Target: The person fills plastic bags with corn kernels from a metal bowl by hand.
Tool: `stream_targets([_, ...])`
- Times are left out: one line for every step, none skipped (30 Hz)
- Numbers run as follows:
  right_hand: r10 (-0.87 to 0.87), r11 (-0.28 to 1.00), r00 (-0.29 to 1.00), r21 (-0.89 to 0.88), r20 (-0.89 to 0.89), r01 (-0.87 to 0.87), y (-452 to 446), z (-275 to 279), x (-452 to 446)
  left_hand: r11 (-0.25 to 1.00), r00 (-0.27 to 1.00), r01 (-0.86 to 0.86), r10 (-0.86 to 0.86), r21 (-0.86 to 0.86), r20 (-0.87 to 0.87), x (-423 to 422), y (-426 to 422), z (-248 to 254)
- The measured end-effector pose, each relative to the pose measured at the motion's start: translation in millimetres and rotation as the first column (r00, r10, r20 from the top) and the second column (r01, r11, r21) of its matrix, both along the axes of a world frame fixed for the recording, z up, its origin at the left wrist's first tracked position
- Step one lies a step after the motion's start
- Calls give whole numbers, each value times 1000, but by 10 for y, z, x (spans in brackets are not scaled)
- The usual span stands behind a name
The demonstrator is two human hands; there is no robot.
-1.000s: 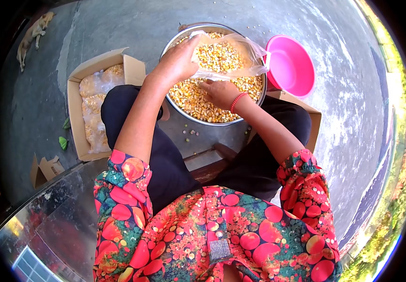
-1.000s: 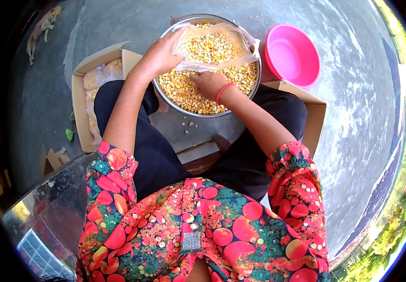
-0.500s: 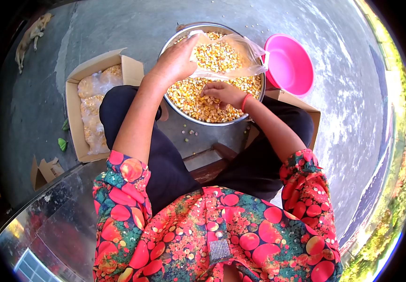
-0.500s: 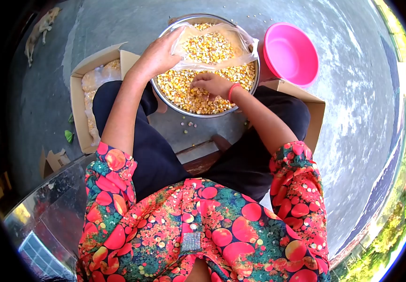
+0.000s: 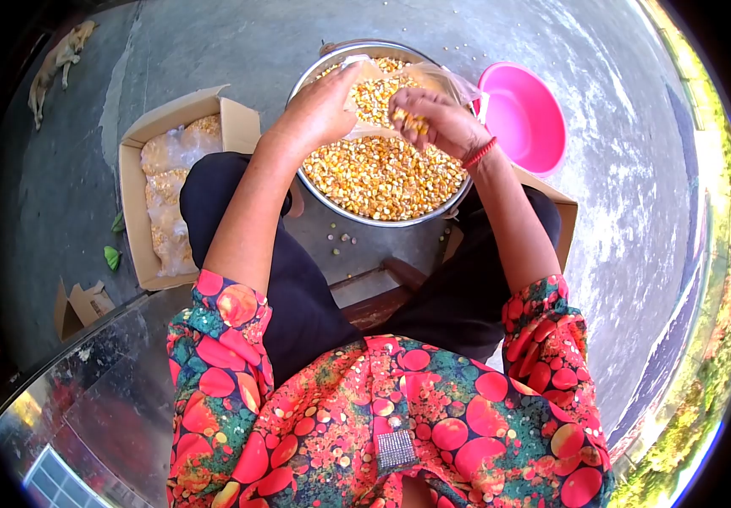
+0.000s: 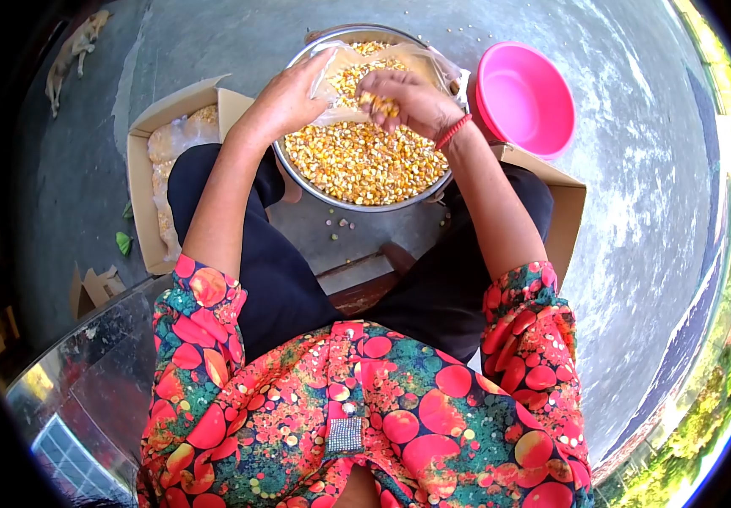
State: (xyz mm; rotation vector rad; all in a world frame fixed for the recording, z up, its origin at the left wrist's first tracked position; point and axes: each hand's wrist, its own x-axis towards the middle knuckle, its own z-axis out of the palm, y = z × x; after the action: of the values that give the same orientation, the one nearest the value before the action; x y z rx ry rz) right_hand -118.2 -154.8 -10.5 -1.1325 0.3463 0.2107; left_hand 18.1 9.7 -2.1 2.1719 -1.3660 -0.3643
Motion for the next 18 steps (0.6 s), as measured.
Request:
stream_targets([-105,994,994,-13,12,105,-45,-33,21,1000,1000,2,-2,-6,-1,-10,0,13])
stream_targets([-200,976,980,-95,-12,198,-89,-53,48,1000,1000,2,-2,-6,-1,-21,3,32])
stream_targets([-200,976,980,-94,-12,198,-108,-90,79,1000,1000,-6,6,3,1,-32,3,52])
stream_targets([-281,942,958,-177,50,285,-116,-143,104,1000,1000,-13,13,11,4,-39,3,60])
stream_targets([-353,893,928,-252,118,372,-134,-196,124,1000,1000,-12,12,12,3,-39,2,58])
stream_targets([-255,833,956,-469,148,295,-199,-237,113,1000,1000,-16,16,11,-1,-37,0,55])
stream_targets([-255,833,956,-469,148,295,-240,-292,112,1000,1000,-20,20,11,-4,-31,-2,52])
stream_targets([-201,685,962,-675,187,275,-256,-340,118,1000,1000,-21,21,11,-3,-23,-4,43])
stream_targets([-139,490,967,-834,211,253,-257,-395,118,1000,1000,-15,15,6,-1,-14,1,30])
stream_targets([-108,375,952,-875,287,307,-262,-448,106,1000,1000,-9,9,1,0,-11,1,23])
stream_targets([-108,375,952,-875,287,306,-244,-414,100,1000,1000,-10,10,0,0,-11,1,26])
stream_targets([-65,527,963,-810,262,257,-188,-308,93,1000,1000,-6,6,-2,-4,-12,-1,34])
stream_targets([-19,664,969,-722,245,196,-123,-200,81,1000,1000,-2,2,-4,-7,-9,2,37])
stream_targets([53,760,982,-646,180,77,23,16,49,1000,1000,-3,3,-4,-7,-6,6,27])
stream_targets([191,761,972,-646,140,-56,131,47,46,1000,1000,-1,1,-19,-2,0,7,3])
stream_targets([332,763,922,-632,202,-136,247,-43,55,999,1000,2,-2,-35,2,6,8,-22])
stream_targets([397,739,859,-668,324,-90,410,-151,46,999,1000,2,-2,-35,4,19,5,-53])
stream_targets([474,593,818,-805,325,-23,601,-166,24,1000,1000,7,-6,-28,20,36,2,-87])
